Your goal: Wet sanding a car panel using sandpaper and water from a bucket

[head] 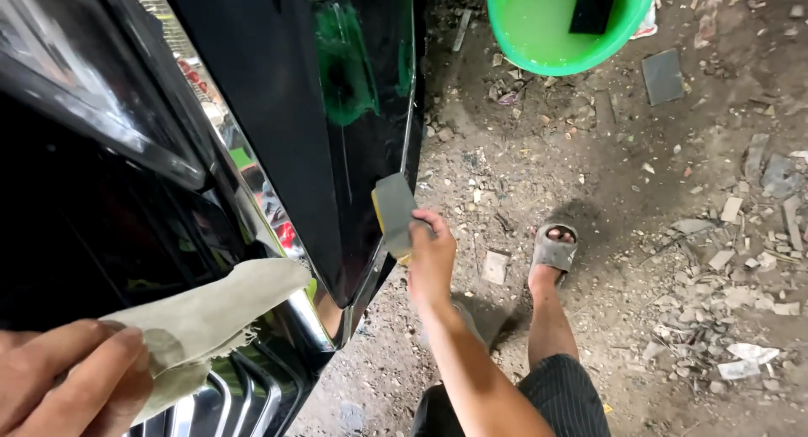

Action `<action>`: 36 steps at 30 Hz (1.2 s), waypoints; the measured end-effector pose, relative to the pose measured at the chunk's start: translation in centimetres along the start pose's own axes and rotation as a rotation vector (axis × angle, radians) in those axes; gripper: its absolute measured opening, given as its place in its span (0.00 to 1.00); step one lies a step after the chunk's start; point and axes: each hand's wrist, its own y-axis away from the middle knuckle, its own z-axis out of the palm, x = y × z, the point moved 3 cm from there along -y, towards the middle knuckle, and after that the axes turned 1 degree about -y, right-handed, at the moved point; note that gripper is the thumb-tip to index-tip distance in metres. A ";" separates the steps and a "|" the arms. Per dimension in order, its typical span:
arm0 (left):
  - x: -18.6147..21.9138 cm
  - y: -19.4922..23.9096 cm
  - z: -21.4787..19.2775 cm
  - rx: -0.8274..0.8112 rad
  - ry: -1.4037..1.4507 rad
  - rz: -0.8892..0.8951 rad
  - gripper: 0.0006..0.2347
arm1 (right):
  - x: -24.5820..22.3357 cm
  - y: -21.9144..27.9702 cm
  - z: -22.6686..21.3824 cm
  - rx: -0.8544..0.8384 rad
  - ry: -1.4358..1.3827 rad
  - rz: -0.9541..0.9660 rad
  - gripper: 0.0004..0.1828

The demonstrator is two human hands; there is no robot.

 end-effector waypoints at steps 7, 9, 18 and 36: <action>0.1 0.7 0.3 0.043 0.009 0.025 0.10 | -0.6 0.4 -1.3 -0.488 1.072 -0.481 0.39; 0.0 0.9 0.6 0.051 0.031 0.011 0.11 | -0.5 -0.2 -1.9 -0.642 1.065 -0.445 0.53; -1.0 2.0 2.1 0.087 0.112 -0.084 0.12 | -0.5 1.6 -1.1 -0.449 0.852 -1.059 0.18; -0.3 2.4 1.3 0.029 0.042 -0.077 0.12 | 3.4 3.0 2.3 -0.904 0.891 -1.220 0.29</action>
